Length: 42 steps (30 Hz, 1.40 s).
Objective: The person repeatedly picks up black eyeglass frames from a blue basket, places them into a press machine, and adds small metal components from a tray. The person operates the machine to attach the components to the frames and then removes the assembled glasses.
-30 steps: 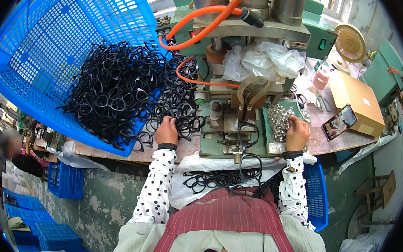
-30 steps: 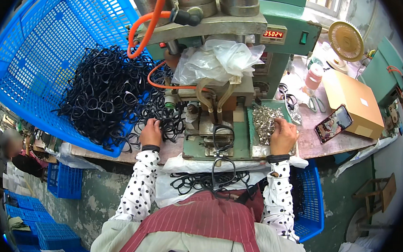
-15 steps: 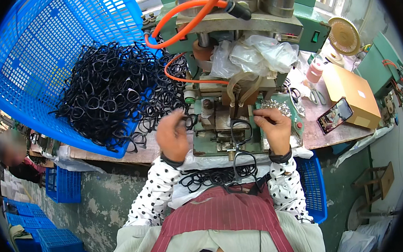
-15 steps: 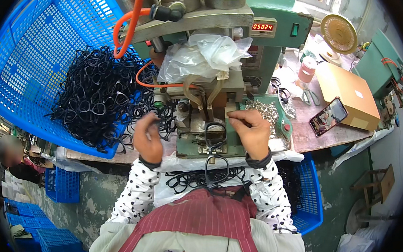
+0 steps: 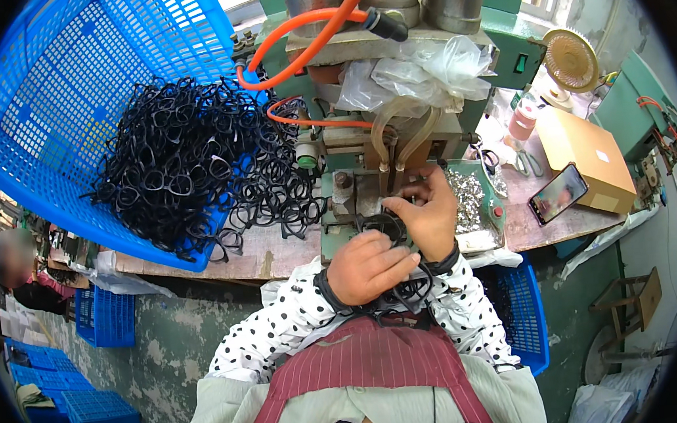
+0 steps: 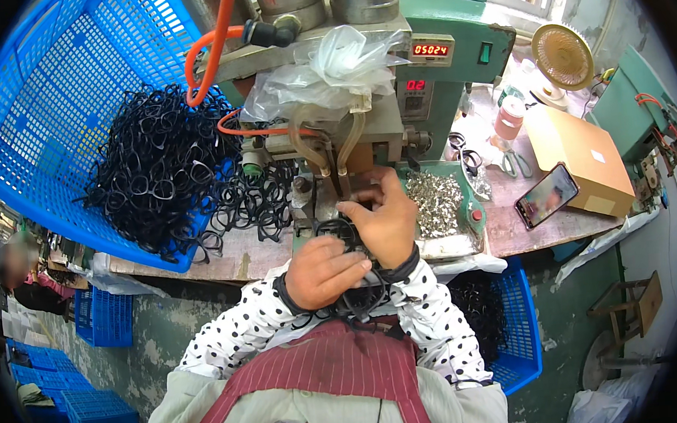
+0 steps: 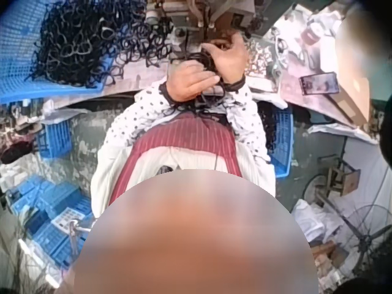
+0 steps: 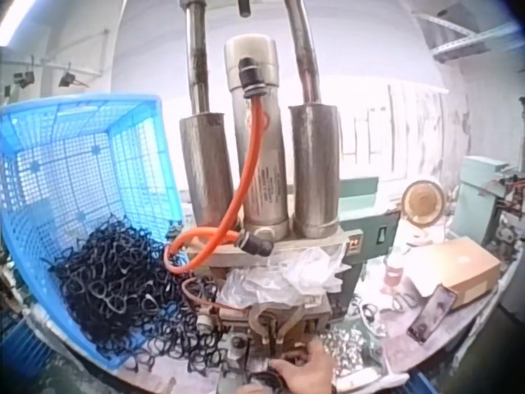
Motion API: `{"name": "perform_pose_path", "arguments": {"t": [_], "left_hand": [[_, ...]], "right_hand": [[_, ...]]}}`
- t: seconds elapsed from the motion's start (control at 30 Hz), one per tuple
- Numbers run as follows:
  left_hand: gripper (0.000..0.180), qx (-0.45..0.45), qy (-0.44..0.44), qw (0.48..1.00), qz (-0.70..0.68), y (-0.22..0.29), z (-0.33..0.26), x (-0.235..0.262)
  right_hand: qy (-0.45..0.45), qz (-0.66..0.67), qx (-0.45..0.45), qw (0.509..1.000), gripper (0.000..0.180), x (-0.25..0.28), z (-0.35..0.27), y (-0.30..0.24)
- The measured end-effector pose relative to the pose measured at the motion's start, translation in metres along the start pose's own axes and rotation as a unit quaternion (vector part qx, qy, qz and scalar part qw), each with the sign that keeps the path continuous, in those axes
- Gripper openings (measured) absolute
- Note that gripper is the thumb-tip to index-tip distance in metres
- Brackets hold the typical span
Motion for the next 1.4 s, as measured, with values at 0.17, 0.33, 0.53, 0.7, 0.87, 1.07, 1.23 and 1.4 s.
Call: {"name": "perform_pose_path", "arguments": {"t": [0.17, 0.33, 0.53, 0.7, 0.87, 1.07, 1.23, 1.4], "left_hand": [[0.038, -0.024, 0.047, 0.999, -0.012, 0.008, 0.01, 0.022], [0.02, 0.248, 0.199, 0.948, 0.027, -0.068, 0.015, 0.069], [0.039, 0.064, 0.064, 0.996, -0.021, -0.041, 0.007, 0.046], [0.039, 0.013, -0.023, 0.996, -0.09, -0.011, 0.001, -0.007], [0.042, 0.018, -0.04, 0.995, -0.091, -0.015, -0.002, -0.016], [0.042, 0.024, -0.039, 0.994, -0.097, -0.022, -0.006, -0.016], [0.041, 0.045, -0.028, 0.994, -0.097, -0.019, -0.008, -0.015], [0.045, 0.029, 0.025, 0.997, 0.061, -0.016, -0.032, 0.003]], "right_hand": [[0.049, 0.065, 0.055, 0.995, 0.043, -0.007, -0.004, 0.018], [0.077, 0.119, 0.079, 0.987, 0.04, -0.007, -0.009, 0.031], [0.071, 0.137, 0.108, 0.982, 0.037, -0.005, -0.007, 0.037], [0.167, -0.303, 0.186, 0.92, 0.027, 0.064, 0.02, 0.044], [0.097, -0.465, -0.018, 0.88, 0.023, 0.147, 0.022, 0.113], [0.012, -0.534, 0.044, 0.844, 0.026, 0.135, -0.005, 0.115], [0.067, -0.387, 0.077, 0.916, 0.012, 0.121, 0.007, 0.127], [0.12, -0.245, -0.019, 0.962, 0.011, 0.129, 0.005, 0.125]]}}
Point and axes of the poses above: each hand's wrist, its own z-axis towards the middle knuckle, its own x-axis out of the back of the hand, y = z × x, the point moved 6 cm from there along z, towards the middle knuckle, and after that the axes turned 4 degrees about y, right-handed, at the moved point
